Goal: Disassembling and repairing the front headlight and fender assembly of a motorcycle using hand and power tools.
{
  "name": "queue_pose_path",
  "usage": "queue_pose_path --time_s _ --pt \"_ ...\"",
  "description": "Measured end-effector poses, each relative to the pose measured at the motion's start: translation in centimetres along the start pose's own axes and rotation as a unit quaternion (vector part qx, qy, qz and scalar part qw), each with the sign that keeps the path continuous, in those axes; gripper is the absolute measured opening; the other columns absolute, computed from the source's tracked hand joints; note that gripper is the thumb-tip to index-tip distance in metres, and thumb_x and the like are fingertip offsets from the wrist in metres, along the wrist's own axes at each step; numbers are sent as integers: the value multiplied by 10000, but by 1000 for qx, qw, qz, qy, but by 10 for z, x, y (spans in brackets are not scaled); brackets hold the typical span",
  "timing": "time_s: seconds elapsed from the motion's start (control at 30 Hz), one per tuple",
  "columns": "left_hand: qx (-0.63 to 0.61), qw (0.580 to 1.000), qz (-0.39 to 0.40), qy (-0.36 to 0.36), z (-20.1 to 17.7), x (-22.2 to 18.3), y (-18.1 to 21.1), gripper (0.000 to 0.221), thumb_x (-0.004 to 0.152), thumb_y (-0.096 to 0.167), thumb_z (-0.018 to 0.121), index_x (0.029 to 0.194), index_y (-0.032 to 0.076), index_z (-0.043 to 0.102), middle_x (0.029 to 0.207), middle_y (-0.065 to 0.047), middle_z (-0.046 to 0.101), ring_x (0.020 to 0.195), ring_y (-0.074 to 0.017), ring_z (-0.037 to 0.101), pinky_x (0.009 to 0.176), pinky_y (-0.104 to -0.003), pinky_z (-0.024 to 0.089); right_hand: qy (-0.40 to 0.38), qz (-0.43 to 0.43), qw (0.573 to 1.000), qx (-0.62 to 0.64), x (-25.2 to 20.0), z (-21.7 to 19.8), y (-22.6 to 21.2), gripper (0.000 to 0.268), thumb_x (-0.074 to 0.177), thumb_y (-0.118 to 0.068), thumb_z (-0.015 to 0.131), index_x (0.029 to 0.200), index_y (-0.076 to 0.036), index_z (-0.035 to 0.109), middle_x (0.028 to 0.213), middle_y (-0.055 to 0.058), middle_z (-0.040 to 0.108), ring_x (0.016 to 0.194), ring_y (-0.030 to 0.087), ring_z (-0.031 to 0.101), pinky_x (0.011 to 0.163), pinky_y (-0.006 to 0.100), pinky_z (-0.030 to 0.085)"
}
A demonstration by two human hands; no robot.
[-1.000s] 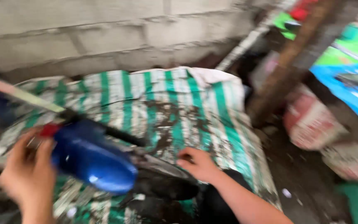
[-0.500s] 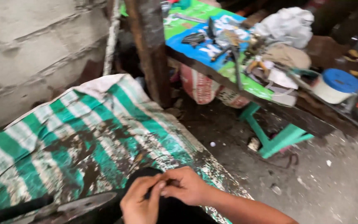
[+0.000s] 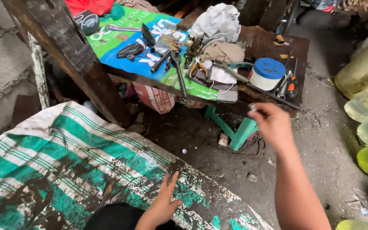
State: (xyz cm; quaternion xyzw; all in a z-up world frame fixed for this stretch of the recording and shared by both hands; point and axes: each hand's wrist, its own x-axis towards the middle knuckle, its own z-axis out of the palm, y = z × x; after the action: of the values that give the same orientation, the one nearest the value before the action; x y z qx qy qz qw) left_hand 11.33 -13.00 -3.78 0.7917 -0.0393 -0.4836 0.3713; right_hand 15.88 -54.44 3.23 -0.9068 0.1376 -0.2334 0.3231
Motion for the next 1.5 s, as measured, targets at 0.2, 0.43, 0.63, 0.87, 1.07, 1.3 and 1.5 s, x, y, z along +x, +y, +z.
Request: queue_pose_path --time_s 0.2,0.43,0.63,0.87,1.07,1.3,1.5 --pt "27 997 -11 66 -9 12 -6 595 1140 386 591 1716 348 447 1672 74 581 1472 -188 617 1188 -438 540 98 85 992 8 35 -47 29 265 1072 -250 844 1258 -63 809 1123 91 830 1004 202 746 912 395 567" --pt "17 996 -4 82 -7 10 -7 557 1130 363 618 1675 304 521 1574 74 677 1336 -158 694 1091 -390 566 48 76 995 37 67 -53 -27 221 1111 -126 775 1326 -83 753 1145 130 822 926 242 770 795 451 637" --pt "27 996 8 88 -8 13 -14 528 1122 398 619 1639 309 565 1568 62 690 1378 -170 702 1101 -388 563 56 -21 998 -13 140 -61 -21 288 1083 -118 826 1369 -96 798 1126 139 815 905 218 755 817 433 630" --pt "0 996 8 84 -9 15 -15 529 1122 361 636 1638 272 563 1552 61 710 1334 -164 719 1090 -399 598 61 -8 997 38 156 -88 -11 185 1115 -42 796 1299 -32 775 1095 111 777 867 183 733 713 340 699" --pt "-23 995 24 89 -10 17 -17 505 1115 373 628 1609 272 597 1517 60 737 1347 -175 733 1094 -392 590 58 88 994 6 146 -106 10 211 1103 -86 768 1312 -65 772 1152 115 748 829 240 748 727 366 688" --pt "-14 995 13 95 -10 13 -15 505 1109 395 629 1604 296 606 1506 65 745 1341 -163 742 1110 -370 581 -12 206 976 -63 167 -92 68 167 1010 -262 837 1089 -116 829 780 121 773 662 178 731 770 340 571" --pt "-2 995 25 98 -9 18 -25 520 1099 435 631 1598 292 614 1481 57 754 1256 -167 744 1041 -387 576 -74 198 950 -230 202 -62 114 308 928 -369 927 1146 -152 911 1121 144 852 1082 324 764 882 509 608"
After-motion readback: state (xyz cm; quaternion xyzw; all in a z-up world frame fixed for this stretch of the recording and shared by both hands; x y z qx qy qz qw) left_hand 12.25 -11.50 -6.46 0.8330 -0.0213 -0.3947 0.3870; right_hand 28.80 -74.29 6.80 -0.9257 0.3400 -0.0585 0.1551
